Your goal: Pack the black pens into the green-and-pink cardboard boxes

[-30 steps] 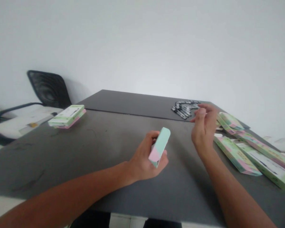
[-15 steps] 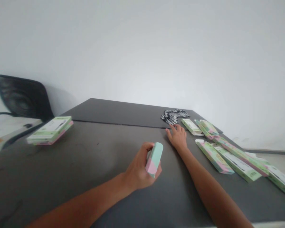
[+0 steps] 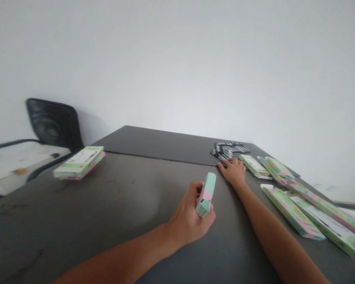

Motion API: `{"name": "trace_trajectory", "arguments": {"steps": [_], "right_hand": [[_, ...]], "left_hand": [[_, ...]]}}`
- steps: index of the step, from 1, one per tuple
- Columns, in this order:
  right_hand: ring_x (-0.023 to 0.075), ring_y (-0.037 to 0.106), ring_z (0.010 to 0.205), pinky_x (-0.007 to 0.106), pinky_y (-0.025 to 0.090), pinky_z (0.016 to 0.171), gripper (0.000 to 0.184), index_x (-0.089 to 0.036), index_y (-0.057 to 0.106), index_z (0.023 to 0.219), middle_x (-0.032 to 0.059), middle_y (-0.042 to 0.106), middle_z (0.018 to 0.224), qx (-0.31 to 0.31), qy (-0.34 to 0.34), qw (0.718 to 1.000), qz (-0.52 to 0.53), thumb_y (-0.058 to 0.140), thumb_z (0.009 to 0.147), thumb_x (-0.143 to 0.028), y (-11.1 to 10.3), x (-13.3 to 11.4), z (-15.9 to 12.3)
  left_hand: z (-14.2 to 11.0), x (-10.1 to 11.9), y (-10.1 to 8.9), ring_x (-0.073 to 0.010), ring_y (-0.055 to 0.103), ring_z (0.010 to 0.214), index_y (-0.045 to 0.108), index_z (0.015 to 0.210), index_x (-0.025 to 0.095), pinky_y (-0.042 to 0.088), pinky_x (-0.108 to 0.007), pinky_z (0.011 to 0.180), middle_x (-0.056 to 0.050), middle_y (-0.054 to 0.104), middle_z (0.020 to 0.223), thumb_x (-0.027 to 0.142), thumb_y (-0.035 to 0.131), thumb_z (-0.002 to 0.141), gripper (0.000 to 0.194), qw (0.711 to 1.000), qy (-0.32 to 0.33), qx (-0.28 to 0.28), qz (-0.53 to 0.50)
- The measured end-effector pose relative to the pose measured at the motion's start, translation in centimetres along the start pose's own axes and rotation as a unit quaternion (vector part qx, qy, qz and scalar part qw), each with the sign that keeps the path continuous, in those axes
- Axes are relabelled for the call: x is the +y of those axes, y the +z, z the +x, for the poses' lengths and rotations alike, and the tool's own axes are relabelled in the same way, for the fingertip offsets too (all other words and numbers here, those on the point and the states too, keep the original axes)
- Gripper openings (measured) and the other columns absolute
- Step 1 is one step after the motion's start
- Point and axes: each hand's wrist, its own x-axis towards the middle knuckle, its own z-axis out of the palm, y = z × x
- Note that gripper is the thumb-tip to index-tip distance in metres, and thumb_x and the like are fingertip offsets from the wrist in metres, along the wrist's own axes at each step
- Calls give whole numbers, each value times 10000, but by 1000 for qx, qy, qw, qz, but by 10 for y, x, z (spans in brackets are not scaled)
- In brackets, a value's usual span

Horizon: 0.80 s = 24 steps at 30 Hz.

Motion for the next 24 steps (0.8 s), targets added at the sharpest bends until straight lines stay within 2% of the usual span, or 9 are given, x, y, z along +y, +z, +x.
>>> {"name": "trace_trajectory", "arguments": {"steps": [4,9,14,16,20,24], "right_hand": [[369,511,1277,508,401,1053,547,-266,731,1410,164,609,1423,-7,12,1000,-7,477,1054,-594,3,1,2],[382,520,1272,515,401,1058,548,-229,744,1386,177,631,1390,-15,29,999,-9,503,1044,-584,8,2,6],[392,533,1282,516,418,1051,470,-228,815,1232,186,671,1350,-17,44,999,17,540,1037,-557,5,3,7],[386,548,1283,523,433,1057,422,-218,825,1176,184,700,1298,-19,46,998,36,561,1041,-519,2,4,7],[294,610,1278,542,466,1121,302,-191,748,1177,112,707,1292,-17,57,994,93,646,1033,-437,-2,2,5],[269,655,1239,527,534,1086,329,-184,695,1254,104,682,1353,2,85,977,194,677,1027,-421,-8,-7,1]], "left_hand": [[0,-1,1,-204,631,827,514,1122,207,531,-371,806,-42,601,982,165,618,853,291,1000,-12,-2,-1],[-1,-3,1,-199,631,826,518,1123,202,520,-357,804,-39,609,988,145,609,844,299,1000,-16,-8,-3],[-1,-3,2,-208,621,823,527,1117,204,508,-362,805,-37,613,979,145,605,838,296,1000,-29,-10,1],[-1,-4,2,-209,616,814,528,1109,206,501,-361,798,-31,608,966,151,604,838,287,999,-37,-12,2],[1,-5,2,-209,624,830,531,1103,207,503,-360,817,-26,613,954,156,599,850,266,999,-51,-10,2],[2,-9,2,-211,650,844,537,1144,206,511,-356,819,-31,649,958,173,601,876,278,998,-64,4,-9]]}}
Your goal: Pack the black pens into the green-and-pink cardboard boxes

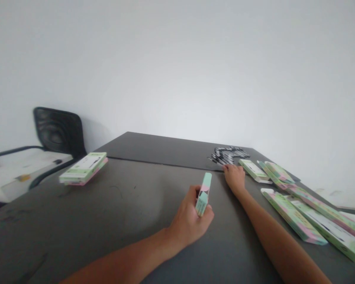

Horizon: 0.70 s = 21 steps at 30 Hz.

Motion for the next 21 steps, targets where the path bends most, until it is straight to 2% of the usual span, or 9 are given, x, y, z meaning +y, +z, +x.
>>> {"name": "trace_trajectory", "arguments": {"steps": [3,5,9,12,17,21], "right_hand": [[256,687,1172,504,572,1031,355,-171,687,1262,100,699,1304,7,22,993,113,679,1027,-437,-5,-13,-10],[241,702,1118,483,578,1003,375,-165,686,1259,92,720,1238,8,37,979,200,651,1038,-467,-10,-24,-22],[211,711,959,379,555,851,540,-190,702,1332,80,766,1098,-13,73,930,360,546,1025,-606,-26,-46,-61],[202,716,937,322,498,755,582,-247,751,1290,69,787,1090,-39,84,886,454,628,925,-682,-43,-65,-90],[200,698,1151,327,499,883,485,-300,708,1248,47,786,1244,-30,39,825,564,698,913,-651,-79,-100,-109],[175,718,1128,345,494,991,252,-307,645,1177,18,804,1258,-41,-50,786,615,670,1019,-502,-103,-119,-124]], "left_hand": [[3,-3,0,-216,661,868,547,1159,206,512,-362,834,-43,674,980,194,601,902,263,1000,-18,19,-6],[4,-5,0,-216,654,868,550,1158,208,507,-371,849,-45,675,978,213,597,919,244,999,-26,31,-3],[6,-6,1,-214,637,837,546,1115,210,503,-380,846,-40,665,944,243,605,923,204,999,-29,39,2],[5,-5,0,-212,637,815,548,1089,206,505,-373,818,-36,664,913,253,603,927,178,999,-27,27,2],[4,-6,0,-220,660,820,566,1074,208,513,-359,775,-37,678,905,278,599,936,159,999,-30,22,3],[3,-4,0,-224,662,840,579,1058,208,509,-364,786,-44,692,926,265,590,928,142,1000,-25,13,6]]}}
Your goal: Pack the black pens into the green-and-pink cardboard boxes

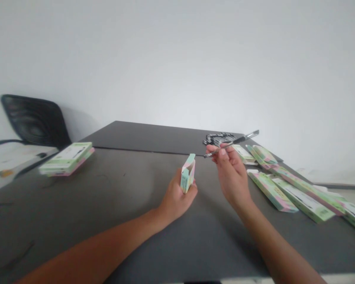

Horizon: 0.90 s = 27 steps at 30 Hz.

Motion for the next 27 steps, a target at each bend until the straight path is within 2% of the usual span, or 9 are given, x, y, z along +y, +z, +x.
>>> {"name": "trace_trajectory", "arguments": {"steps": [2,6,10,13,18,22,27], "right_hand": [[173,734,1110,353,504,1017,179,-300,626,1163,19,826,1215,-40,-19,999,6,652,1049,-436,5,-8,-11],[174,753,1109,359,545,1028,120,-293,624,1130,30,842,1177,-83,-32,996,-14,643,1063,-390,12,-15,-28],[220,726,1249,418,560,1085,150,-288,676,1152,47,815,1252,-105,-62,991,-60,657,1051,-397,10,-17,-33],[243,710,1272,467,546,1123,184,-294,712,1177,59,791,1297,-108,-86,982,-126,673,1038,-409,5,-17,-33],[259,716,1209,512,534,1122,175,-301,736,1144,57,799,1231,-76,-119,974,-178,676,1032,-421,-1,-20,-30],[267,705,1204,522,527,1114,151,-300,735,1132,54,786,1204,-55,-157,962,-215,687,1024,-395,-2,-19,-28],[264,704,1170,514,526,1097,96,-299,731,1094,44,783,1173,-69,-216,935,-274,718,1002,-326,-3,-16,-26]], "left_hand": [[-1,2,0,-219,651,838,585,1042,209,502,-363,797,-37,685,916,239,596,909,136,1000,2,-6,9],[-2,7,0,-201,628,823,589,1019,209,493,-353,807,-22,668,907,185,605,871,151,1000,1,-19,4],[-4,11,-1,-197,613,840,586,1008,207,493,-347,812,-19,649,915,143,595,852,169,999,10,-35,-7],[-5,12,-1,-203,620,863,588,1024,203,500,-356,832,-27,652,933,146,597,862,172,999,9,-39,-10],[-7,12,0,-198,635,845,584,1063,208,513,-347,815,-29,673,945,170,621,887,184,999,-3,-37,-11],[-9,11,0,-191,648,830,576,1086,213,518,-334,801,-25,687,946,162,626,892,206,999,-3,-42,-12],[-11,14,0,-190,648,824,574,1091,210,521,-335,797,-30,696,950,165,638,886,219,999,5,-45,-11]]}}
